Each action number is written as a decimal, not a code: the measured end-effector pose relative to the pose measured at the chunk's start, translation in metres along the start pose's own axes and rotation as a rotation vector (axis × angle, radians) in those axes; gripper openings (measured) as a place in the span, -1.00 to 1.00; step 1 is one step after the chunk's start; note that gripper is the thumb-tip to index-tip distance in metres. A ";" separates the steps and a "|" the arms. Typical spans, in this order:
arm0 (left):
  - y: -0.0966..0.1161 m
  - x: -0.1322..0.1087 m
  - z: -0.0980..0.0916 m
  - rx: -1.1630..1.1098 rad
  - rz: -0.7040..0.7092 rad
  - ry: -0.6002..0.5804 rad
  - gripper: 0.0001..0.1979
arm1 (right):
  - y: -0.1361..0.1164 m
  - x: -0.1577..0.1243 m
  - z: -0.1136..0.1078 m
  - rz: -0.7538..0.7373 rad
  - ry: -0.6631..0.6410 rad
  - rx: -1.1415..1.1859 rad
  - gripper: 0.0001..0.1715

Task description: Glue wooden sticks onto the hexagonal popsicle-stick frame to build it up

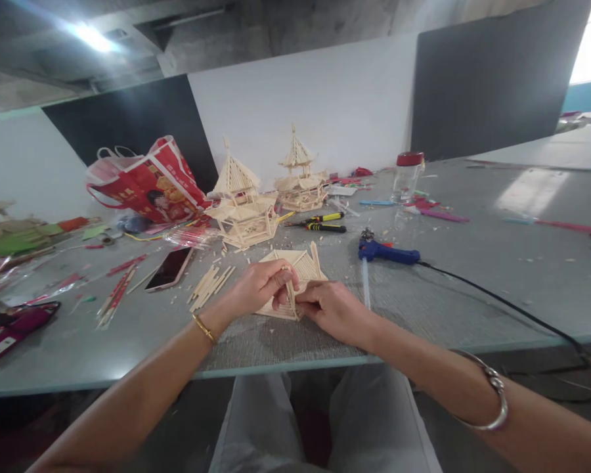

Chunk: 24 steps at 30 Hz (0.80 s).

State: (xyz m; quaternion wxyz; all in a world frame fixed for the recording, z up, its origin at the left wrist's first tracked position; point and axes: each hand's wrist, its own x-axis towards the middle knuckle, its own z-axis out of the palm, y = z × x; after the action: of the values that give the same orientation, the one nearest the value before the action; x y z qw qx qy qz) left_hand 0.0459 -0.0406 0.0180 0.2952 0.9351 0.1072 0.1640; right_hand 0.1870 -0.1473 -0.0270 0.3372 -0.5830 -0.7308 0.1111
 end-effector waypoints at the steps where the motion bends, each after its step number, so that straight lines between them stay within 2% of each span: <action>1: 0.000 0.000 0.000 0.000 -0.004 0.001 -0.66 | 0.000 0.000 0.000 0.003 -0.001 0.001 -0.70; 9: 0.002 0.000 0.000 -0.026 -0.050 -0.001 -0.68 | -0.003 0.001 0.000 0.015 0.005 -0.081 -0.68; 15: 0.002 0.000 0.000 0.006 -0.021 0.003 -0.72 | -0.002 0.000 0.001 0.011 0.016 -0.084 -0.69; 24: 0.004 -0.003 -0.006 -0.107 -0.035 -0.033 -0.69 | 0.002 0.000 -0.001 -0.001 -0.003 -0.075 -0.68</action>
State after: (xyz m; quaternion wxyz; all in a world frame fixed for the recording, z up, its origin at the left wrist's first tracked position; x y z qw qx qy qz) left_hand 0.0415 -0.0421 0.0241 0.3491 0.9187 0.1095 0.1488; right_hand 0.1888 -0.1468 -0.0276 0.3138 -0.5948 -0.7353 0.0844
